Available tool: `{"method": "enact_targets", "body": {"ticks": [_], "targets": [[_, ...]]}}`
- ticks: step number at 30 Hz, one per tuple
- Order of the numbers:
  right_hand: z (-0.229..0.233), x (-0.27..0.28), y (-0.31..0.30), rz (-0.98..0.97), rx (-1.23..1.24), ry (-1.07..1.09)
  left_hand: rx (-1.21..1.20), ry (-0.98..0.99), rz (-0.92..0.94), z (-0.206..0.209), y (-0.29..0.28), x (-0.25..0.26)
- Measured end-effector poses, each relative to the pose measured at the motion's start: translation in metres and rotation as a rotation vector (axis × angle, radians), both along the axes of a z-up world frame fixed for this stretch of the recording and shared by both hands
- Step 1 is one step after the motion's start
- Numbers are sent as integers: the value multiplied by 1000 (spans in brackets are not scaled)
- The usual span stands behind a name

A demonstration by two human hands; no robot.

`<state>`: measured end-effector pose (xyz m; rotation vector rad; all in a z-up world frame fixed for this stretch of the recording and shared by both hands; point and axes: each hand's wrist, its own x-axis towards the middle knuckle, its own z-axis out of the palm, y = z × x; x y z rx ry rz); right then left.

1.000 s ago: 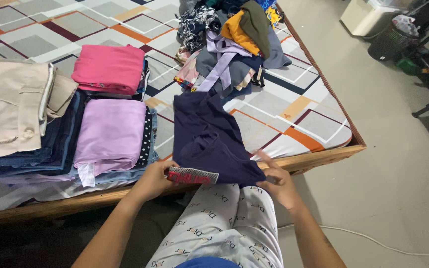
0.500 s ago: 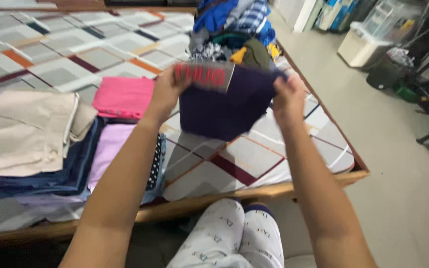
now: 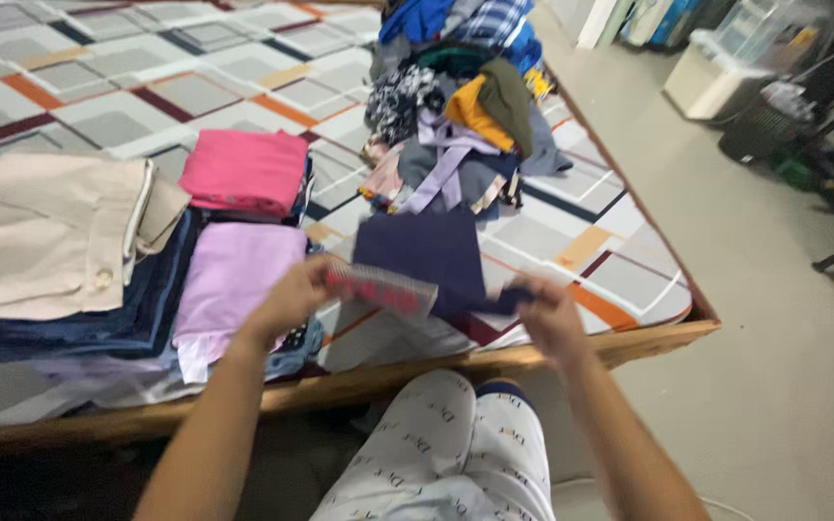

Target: The person folds several items of clothing on a bed, including a polka-dot garment, a purple long-sleeved shirt, and a navy blue top, then places them into sorted stacks.

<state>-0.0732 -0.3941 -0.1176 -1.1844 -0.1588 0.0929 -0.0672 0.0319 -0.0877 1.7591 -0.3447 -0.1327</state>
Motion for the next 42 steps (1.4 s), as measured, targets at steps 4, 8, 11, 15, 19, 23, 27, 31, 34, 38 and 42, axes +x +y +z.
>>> {"method": "enact_targets", "body": {"ticks": [4,8,11,15,19,23,27,31,34,38,42], "targets": [[-49,-53,4,251,-39,-10,24,294,-250,-64,4,-41],[-56,-43,7,153,-224,296,-11,443,-307,-80,2,-33],[-55,-7,23,4,18,323,-173,318,-232,-106,1,1],[-71,27,63,-205,-80,495,-320,478,171,-197,-25,43],[-95,29,89,-186,-350,371,63,162,322,-247,-43,48],[-95,14,87,-259,-339,215,231,56,414,-227,-47,45],[-117,11,77,-305,-515,-103,66,-66,374,-210,-49,33],[-136,10,67,-250,-914,-86,325,145,471,-202,-53,32],[-104,-9,69,-207,-1083,-91,254,36,314,-166,-52,16],[-47,-24,62,-8,-1278,-547,590,344,-3,-109,-49,-26],[-50,-25,60,73,-1448,-634,570,51,134,-106,-42,-42]]}}
